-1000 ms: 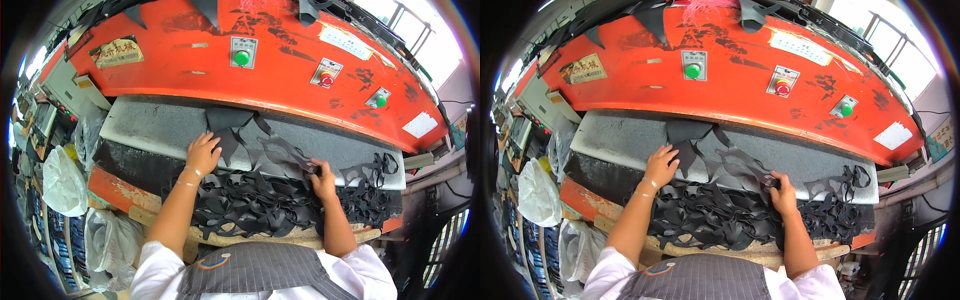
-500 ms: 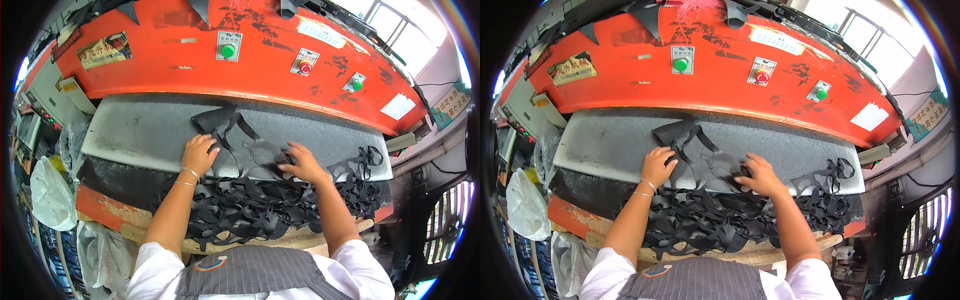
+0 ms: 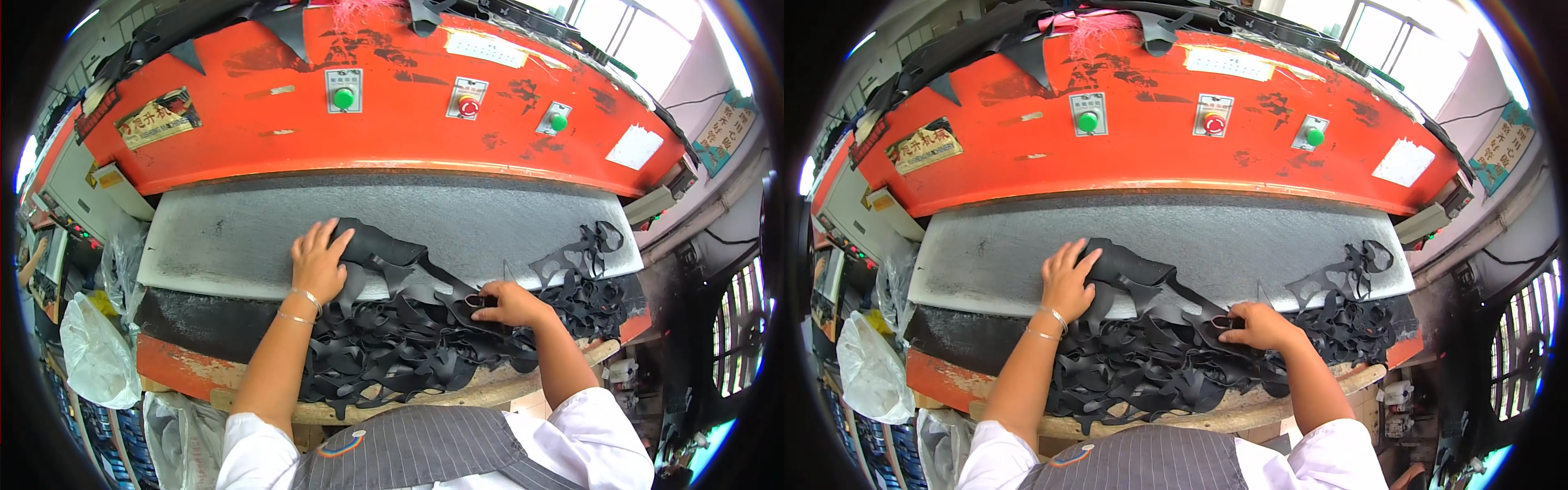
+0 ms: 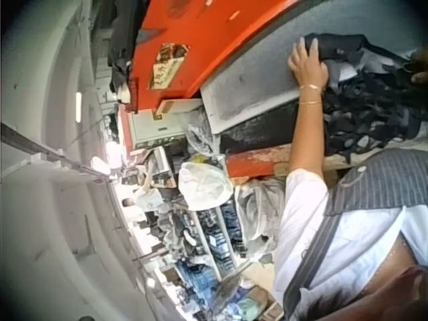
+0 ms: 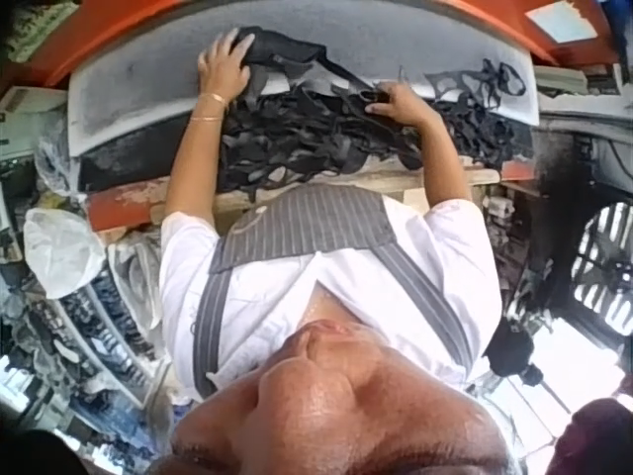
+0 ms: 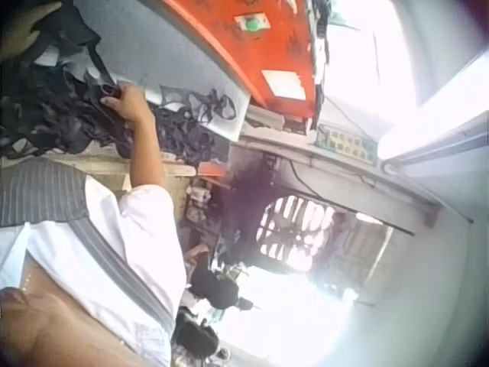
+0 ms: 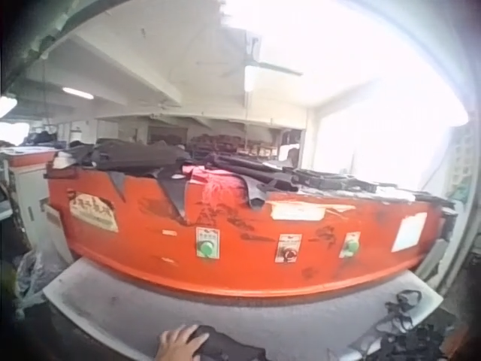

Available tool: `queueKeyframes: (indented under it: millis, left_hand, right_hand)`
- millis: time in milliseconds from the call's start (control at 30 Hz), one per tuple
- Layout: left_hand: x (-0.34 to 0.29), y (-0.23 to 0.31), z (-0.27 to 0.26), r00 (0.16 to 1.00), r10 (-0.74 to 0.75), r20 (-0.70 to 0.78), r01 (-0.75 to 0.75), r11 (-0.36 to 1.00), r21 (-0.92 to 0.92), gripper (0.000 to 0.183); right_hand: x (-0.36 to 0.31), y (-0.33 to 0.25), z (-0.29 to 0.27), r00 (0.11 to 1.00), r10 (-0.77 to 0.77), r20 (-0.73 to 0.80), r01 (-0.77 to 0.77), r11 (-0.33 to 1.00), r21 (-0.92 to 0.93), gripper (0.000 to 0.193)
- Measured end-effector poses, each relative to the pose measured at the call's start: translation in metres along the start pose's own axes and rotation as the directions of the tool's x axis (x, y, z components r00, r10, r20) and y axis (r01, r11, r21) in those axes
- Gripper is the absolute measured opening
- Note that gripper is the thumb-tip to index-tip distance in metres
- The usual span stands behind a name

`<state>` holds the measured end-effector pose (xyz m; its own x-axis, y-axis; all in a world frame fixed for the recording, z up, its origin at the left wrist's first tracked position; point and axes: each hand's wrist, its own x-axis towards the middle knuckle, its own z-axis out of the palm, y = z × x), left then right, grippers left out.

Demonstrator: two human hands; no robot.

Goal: Using a hydraulic press and specialized metal dies to cut shoe components from a sheet of leather material.

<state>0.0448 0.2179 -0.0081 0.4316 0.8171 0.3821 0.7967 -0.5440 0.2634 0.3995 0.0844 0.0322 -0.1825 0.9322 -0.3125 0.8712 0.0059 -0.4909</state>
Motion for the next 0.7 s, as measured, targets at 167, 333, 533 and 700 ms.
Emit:
queueKeyframes:
  millis: [167, 333, 533, 700]
  left_hand:
    - [0.055, -0.003, 0.021, 0.95, 0.254, 0.182, -0.246, 0.967, -0.067, 0.05]
    - [0.106, 0.004, 0.035, 0.939, 0.141, 0.315, 0.023, 0.886, -0.463, 0.035]
    - [0.134, 0.02, 0.052, 0.912, -0.045, 0.407, 0.186, 0.931, -0.313, 0.044]
    - [0.096, 0.015, 0.038, 0.974, 0.154, -0.167, -0.184, 0.966, -0.183, 0.031]
  right_hand:
    - [-0.026, 0.0, 0.015, 1.0, 0.005, 0.001, -0.005, 0.995, 0.098, 0.052]
    - [-0.048, -0.011, 0.012, 0.981, 0.176, 0.078, -0.188, 0.965, 0.185, 0.051]
    - [-0.061, 0.011, 0.022, 0.989, -0.053, -0.139, 0.047, 0.998, -0.049, 0.049]
    - [-0.023, -0.016, -0.006, 0.878, 0.3, -0.372, -0.112, 0.885, 0.451, 0.045]
